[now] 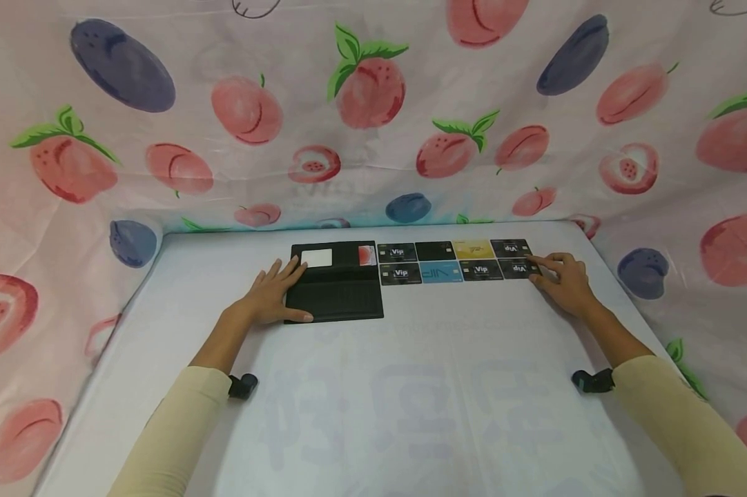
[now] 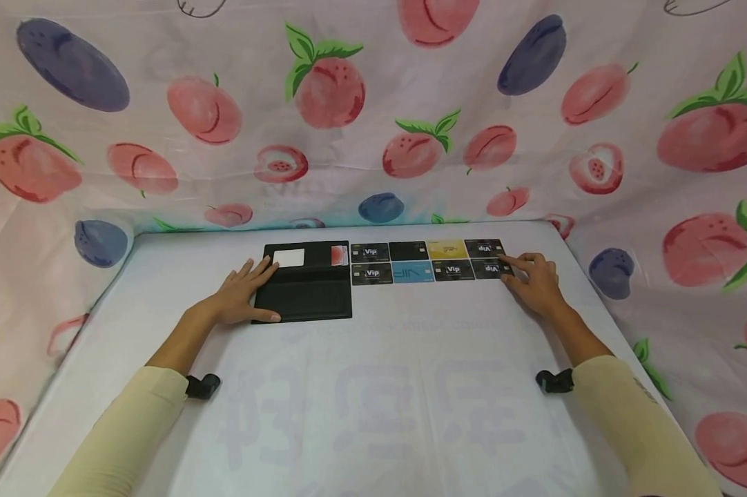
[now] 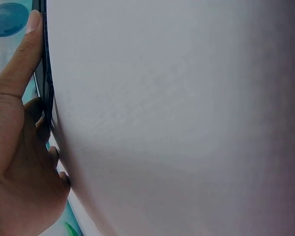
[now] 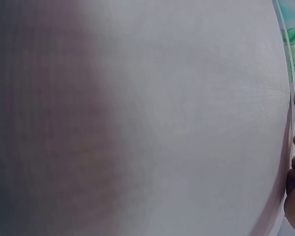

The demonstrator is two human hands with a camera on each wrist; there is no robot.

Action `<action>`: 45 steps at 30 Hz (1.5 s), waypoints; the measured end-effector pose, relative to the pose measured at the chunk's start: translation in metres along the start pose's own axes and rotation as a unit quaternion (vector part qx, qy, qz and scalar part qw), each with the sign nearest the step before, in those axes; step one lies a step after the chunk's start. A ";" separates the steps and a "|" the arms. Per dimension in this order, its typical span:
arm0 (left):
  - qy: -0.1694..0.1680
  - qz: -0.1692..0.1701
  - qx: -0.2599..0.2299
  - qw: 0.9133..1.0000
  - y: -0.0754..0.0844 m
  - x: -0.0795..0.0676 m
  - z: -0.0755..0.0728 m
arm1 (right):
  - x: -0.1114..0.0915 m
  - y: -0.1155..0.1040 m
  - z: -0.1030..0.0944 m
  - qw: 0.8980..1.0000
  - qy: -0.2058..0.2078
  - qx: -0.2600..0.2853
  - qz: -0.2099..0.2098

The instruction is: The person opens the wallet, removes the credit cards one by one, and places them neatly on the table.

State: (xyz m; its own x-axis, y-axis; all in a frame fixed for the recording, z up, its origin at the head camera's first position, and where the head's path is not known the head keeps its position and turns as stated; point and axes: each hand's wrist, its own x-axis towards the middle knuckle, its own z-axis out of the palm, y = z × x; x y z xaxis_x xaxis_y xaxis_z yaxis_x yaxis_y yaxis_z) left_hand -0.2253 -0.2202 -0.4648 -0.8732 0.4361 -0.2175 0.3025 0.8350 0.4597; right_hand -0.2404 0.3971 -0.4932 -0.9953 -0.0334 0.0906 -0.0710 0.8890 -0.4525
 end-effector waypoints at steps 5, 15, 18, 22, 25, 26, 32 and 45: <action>0.000 -0.002 0.001 1.000 0.000 -0.001 -0.001 | 0.000 -0.003 0.000 1.000 0.013 0.007 -0.003; 0.004 -0.003 -0.002 1.000 0.001 0.000 0.000 | 0.007 -0.023 0.005 0.999 0.028 0.020 -0.007; 0.004 -0.002 -0.001 1.000 0.001 -0.001 0.000 | 0.008 -0.033 0.007 0.999 0.019 0.023 -0.022; 0.004 -0.001 -0.002 1.000 0.000 -0.001 0.000 | 0.011 -0.045 0.013 0.999 0.005 0.021 -0.041; 0.006 -0.002 -0.003 1.000 0.000 -0.001 0.000 | 0.015 -0.055 0.017 0.998 0.003 0.032 -0.062; 0.007 -0.001 -0.003 1.000 0.000 -0.001 0.000 | 0.016 -0.059 0.018 0.997 0.006 0.039 -0.070; 0.008 0.004 0.000 1.000 -0.003 0.000 0.003 | 0.026 -0.081 0.027 0.988 0.022 0.075 -0.131; 0.020 0.011 0.001 1.000 -0.004 0.001 0.004 | 0.046 -0.138 0.062 0.972 -0.019 0.120 -0.202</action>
State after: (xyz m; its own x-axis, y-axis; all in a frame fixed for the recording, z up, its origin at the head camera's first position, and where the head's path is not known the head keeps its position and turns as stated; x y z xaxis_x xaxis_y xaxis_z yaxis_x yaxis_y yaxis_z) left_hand -0.2261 -0.2216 -0.4705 -0.8805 0.4414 -0.1726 0.3232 0.8256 0.4626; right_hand -0.2807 0.2448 -0.4818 -0.8842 -0.3784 0.2738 -0.4656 0.6674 -0.5813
